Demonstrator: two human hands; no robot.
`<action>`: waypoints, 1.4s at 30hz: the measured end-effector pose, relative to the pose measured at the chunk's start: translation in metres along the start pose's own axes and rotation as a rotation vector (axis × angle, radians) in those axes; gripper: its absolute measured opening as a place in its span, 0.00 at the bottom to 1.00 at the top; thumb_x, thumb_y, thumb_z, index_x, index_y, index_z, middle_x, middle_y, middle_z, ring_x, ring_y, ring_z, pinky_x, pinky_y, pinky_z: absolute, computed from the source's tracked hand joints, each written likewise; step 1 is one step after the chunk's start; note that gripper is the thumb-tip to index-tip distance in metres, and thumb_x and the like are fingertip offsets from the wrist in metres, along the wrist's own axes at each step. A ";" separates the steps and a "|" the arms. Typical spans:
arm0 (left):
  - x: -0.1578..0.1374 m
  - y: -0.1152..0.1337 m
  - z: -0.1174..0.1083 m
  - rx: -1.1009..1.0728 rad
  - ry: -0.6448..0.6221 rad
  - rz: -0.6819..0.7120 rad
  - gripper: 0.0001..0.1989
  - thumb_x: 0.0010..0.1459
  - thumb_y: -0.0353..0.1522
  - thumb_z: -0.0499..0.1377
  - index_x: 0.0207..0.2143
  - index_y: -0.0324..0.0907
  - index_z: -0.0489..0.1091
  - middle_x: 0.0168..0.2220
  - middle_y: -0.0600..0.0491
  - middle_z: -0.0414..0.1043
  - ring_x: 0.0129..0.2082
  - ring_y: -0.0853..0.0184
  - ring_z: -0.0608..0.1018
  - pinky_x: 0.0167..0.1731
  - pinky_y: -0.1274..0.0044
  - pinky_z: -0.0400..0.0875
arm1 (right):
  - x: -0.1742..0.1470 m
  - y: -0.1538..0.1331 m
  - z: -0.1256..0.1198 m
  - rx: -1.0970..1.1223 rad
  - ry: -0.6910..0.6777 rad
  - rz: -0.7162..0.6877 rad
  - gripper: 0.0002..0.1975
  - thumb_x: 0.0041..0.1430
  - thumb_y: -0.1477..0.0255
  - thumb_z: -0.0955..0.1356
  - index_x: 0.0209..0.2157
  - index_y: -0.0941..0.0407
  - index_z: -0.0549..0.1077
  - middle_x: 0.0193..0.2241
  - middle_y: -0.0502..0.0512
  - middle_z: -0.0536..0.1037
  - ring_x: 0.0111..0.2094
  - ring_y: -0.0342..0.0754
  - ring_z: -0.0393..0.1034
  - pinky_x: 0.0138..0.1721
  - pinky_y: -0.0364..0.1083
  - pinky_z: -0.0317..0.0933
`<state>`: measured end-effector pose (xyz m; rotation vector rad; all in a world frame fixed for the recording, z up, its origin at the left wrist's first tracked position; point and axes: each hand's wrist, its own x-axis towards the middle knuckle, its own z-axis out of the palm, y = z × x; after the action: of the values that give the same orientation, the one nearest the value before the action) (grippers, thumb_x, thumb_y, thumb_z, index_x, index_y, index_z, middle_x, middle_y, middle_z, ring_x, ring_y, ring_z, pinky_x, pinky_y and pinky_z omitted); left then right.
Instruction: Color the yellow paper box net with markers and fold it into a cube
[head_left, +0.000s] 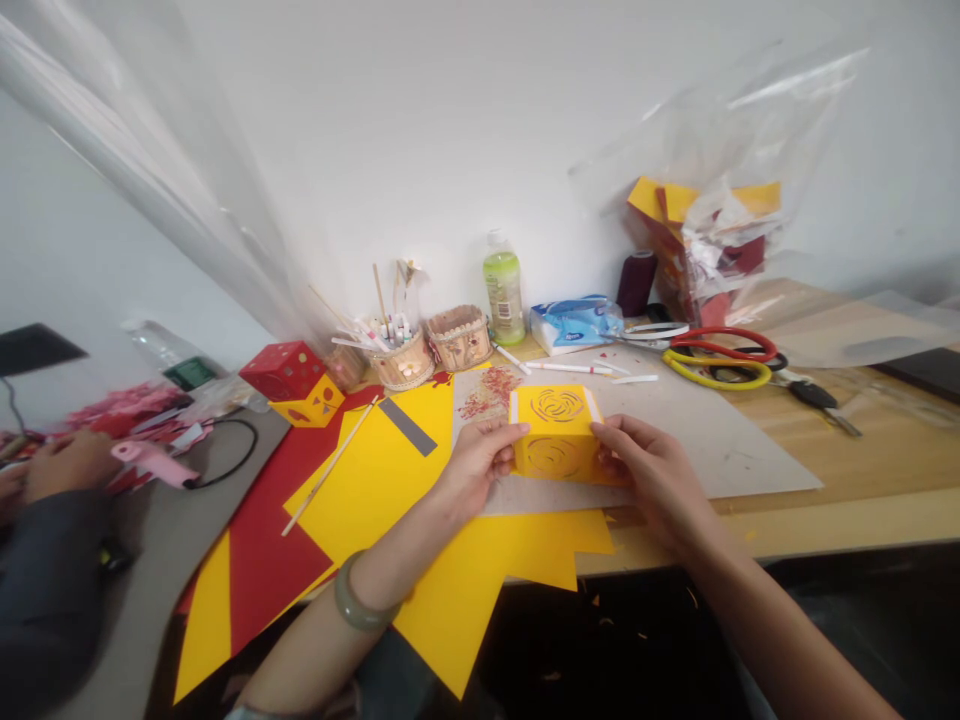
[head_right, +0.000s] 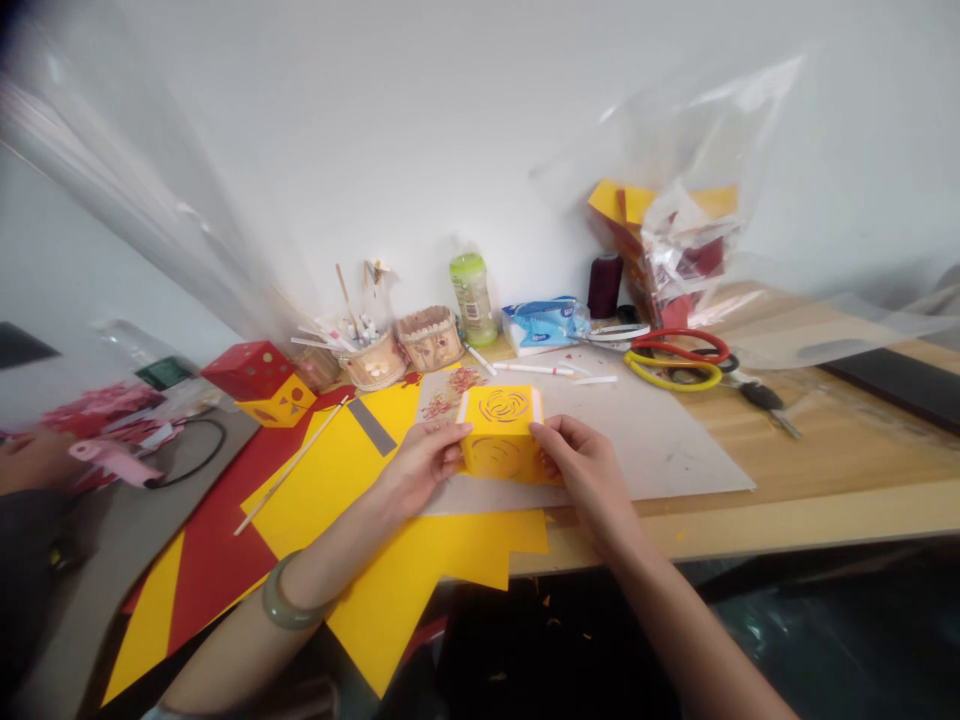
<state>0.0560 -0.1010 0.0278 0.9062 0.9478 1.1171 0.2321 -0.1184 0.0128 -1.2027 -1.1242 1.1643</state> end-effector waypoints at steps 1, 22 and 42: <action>0.000 0.000 0.000 -0.003 -0.006 0.012 0.11 0.42 0.32 0.65 0.22 0.37 0.64 0.17 0.60 0.58 0.16 0.80 0.60 0.16 0.83 0.50 | 0.000 0.000 0.000 -0.004 -0.006 0.001 0.16 0.51 0.60 0.67 0.20 0.56 0.63 0.17 0.45 0.62 0.19 0.39 0.56 0.21 0.39 0.49; -0.003 0.003 0.003 0.070 -0.013 -0.005 0.12 0.38 0.32 0.65 0.20 0.36 0.65 0.16 0.59 0.58 0.16 0.79 0.59 0.16 0.83 0.49 | -0.006 -0.005 0.002 -0.127 0.047 -0.064 0.18 0.55 0.60 0.64 0.18 0.55 0.61 0.15 0.44 0.58 0.18 0.41 0.52 0.19 0.41 0.46; -0.007 0.005 0.009 0.146 -0.072 0.040 0.14 0.37 0.31 0.67 0.30 0.36 0.77 0.34 0.47 0.77 0.36 0.63 0.75 0.38 0.74 0.66 | -0.009 -0.006 0.004 -0.015 -0.087 -0.041 0.12 0.47 0.65 0.70 0.34 0.55 0.78 0.34 0.55 0.79 0.39 0.55 0.71 0.37 0.49 0.64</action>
<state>0.0615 -0.1073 0.0361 1.0815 0.9649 1.0514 0.2276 -0.1275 0.0191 -1.1442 -1.2192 1.1892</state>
